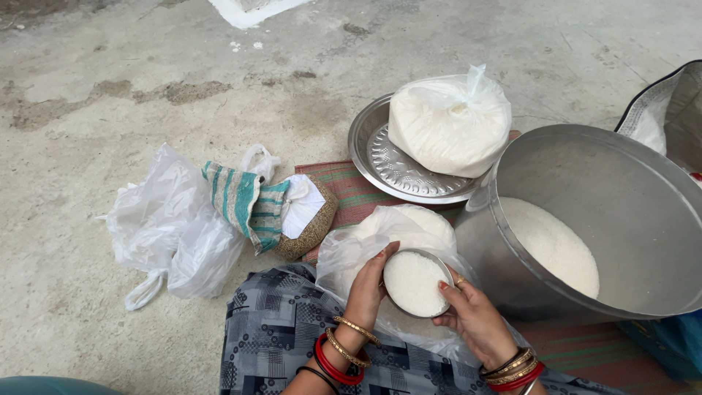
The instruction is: The person scoops rice from a large metal pot using a small metal bowl and pours it into a plastic bag. They repeat this process multiple times, occasionally adjusting the bag and handling a packaged item.
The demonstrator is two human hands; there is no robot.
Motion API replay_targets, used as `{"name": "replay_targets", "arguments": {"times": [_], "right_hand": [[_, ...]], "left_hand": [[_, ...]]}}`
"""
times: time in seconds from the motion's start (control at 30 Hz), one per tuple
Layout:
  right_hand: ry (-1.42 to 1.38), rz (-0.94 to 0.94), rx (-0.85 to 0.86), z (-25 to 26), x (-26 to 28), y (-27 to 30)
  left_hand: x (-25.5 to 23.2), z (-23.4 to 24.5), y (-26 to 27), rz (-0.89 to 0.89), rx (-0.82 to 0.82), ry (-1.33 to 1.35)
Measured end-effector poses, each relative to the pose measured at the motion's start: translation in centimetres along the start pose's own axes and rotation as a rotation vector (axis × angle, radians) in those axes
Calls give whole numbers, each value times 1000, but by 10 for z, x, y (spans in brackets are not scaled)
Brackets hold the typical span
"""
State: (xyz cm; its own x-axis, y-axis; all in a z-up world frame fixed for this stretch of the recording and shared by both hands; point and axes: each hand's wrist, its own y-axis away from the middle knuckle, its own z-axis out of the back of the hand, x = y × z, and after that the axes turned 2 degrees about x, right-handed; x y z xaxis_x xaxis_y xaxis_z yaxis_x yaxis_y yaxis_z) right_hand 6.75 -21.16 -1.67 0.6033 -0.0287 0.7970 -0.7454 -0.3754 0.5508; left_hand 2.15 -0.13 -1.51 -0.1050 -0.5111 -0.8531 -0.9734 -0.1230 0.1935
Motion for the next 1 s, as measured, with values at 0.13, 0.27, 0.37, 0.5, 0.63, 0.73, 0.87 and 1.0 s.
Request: {"name": "replay_targets", "arguments": {"times": [0.13, 0.27, 0.37, 0.5, 0.63, 0.73, 0.87, 1.0], "right_hand": [[74, 99, 43, -15, 10, 9], [355, 556, 170, -26, 15, 19], [785, 662, -112, -34, 19, 24], [942, 694, -257, -43, 29, 30], [936, 756, -266, -49, 37, 42], [941, 862, -259, -53, 45, 49], [905, 844, -250, -56, 58, 60], [750, 694, -213, -61, 75, 83]], "left_hand": [[-8, -3, 3, 10, -15, 75], [-16, -7, 7, -22, 10, 99], [-21, -8, 10, -32, 33, 87], [-22, -11, 11, -33, 75, 111], [-25, -11, 11, -47, 89, 141], [-27, -10, 12, -55, 87, 197], [-31, -7, 15, -69, 53, 191], [-36, -8, 16, -85, 115, 247]]}}
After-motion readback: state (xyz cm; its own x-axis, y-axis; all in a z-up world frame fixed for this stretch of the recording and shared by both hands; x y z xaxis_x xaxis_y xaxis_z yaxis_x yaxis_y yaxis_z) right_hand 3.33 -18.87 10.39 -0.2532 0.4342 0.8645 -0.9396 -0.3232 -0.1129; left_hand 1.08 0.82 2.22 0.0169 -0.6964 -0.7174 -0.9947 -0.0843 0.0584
